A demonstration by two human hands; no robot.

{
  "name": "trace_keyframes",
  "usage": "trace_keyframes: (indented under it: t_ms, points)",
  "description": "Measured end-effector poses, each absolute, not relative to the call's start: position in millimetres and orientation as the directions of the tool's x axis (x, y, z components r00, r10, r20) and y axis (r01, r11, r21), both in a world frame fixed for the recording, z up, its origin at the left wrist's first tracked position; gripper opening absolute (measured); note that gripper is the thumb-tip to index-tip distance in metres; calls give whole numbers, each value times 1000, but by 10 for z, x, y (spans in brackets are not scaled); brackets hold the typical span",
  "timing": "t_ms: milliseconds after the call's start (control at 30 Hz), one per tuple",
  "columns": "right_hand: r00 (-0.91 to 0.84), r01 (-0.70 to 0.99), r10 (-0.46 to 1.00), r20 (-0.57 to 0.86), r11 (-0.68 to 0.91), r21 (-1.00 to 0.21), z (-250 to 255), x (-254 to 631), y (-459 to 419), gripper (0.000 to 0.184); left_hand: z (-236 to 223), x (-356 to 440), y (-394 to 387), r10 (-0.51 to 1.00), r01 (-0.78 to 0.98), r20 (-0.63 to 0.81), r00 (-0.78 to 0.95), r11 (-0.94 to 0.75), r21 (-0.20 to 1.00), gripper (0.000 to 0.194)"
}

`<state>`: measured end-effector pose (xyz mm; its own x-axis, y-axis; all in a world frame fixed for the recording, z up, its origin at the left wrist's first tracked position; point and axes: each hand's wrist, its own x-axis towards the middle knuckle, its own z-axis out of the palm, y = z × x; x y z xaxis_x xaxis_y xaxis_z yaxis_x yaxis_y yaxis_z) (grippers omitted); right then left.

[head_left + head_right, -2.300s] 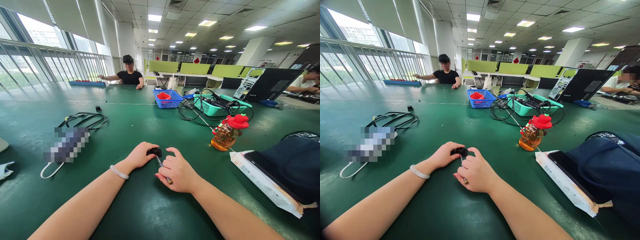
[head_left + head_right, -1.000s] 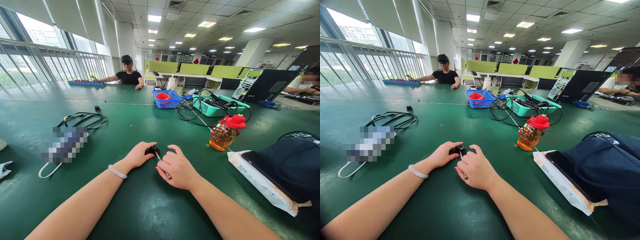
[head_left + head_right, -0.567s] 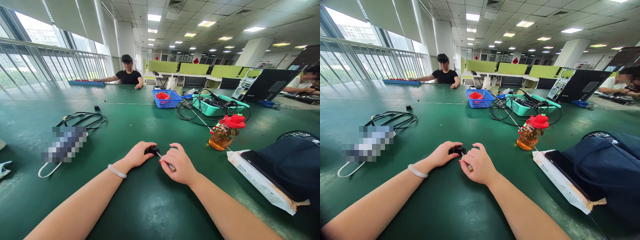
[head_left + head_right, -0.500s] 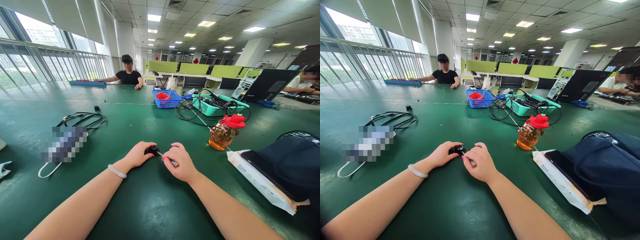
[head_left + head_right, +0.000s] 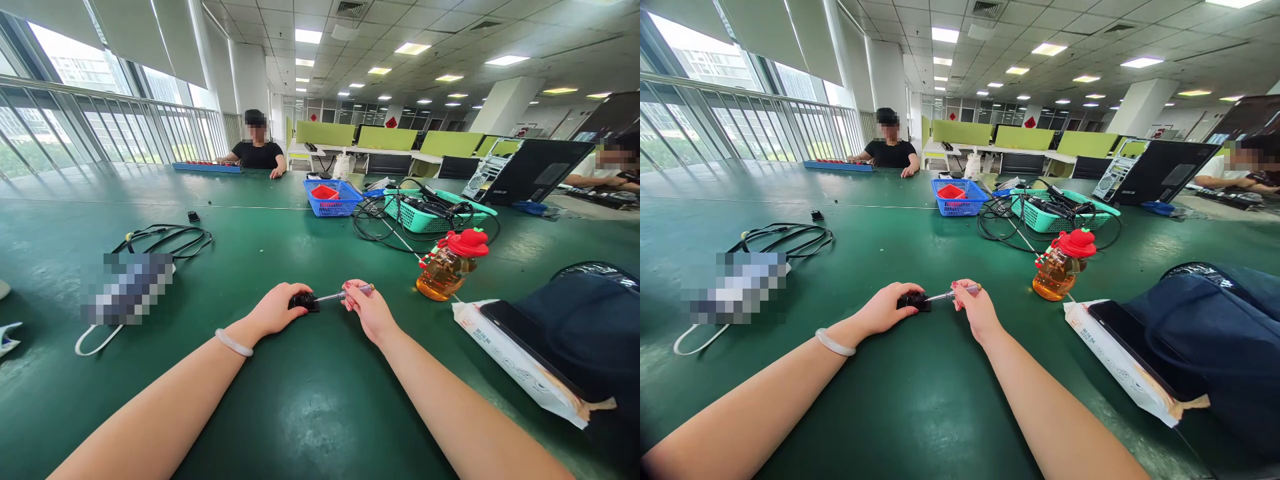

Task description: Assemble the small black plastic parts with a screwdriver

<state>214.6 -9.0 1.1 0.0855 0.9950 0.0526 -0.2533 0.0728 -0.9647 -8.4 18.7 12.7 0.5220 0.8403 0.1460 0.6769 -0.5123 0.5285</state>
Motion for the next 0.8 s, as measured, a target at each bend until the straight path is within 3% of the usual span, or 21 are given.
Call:
trace_keyframes:
  t_ms: [267, 467, 800]
  points:
    - [108, -348, 994, 2, 40, -937, 68, 2146, -118, 37, 109, -89, 197, 838, 678, 145, 526, -516, 523, 41]
    - [162, -331, 987, 20, 74, -941, 73, 2155, -115, 38, 113, -95, 189, 840, 684, 147, 522, -516, 516, 42]
    - [106, -347, 994, -11, 27, -937, 55, 2156, -101, 30, 111, -94, 191, 836, 682, 145, 529, -521, 514, 42]
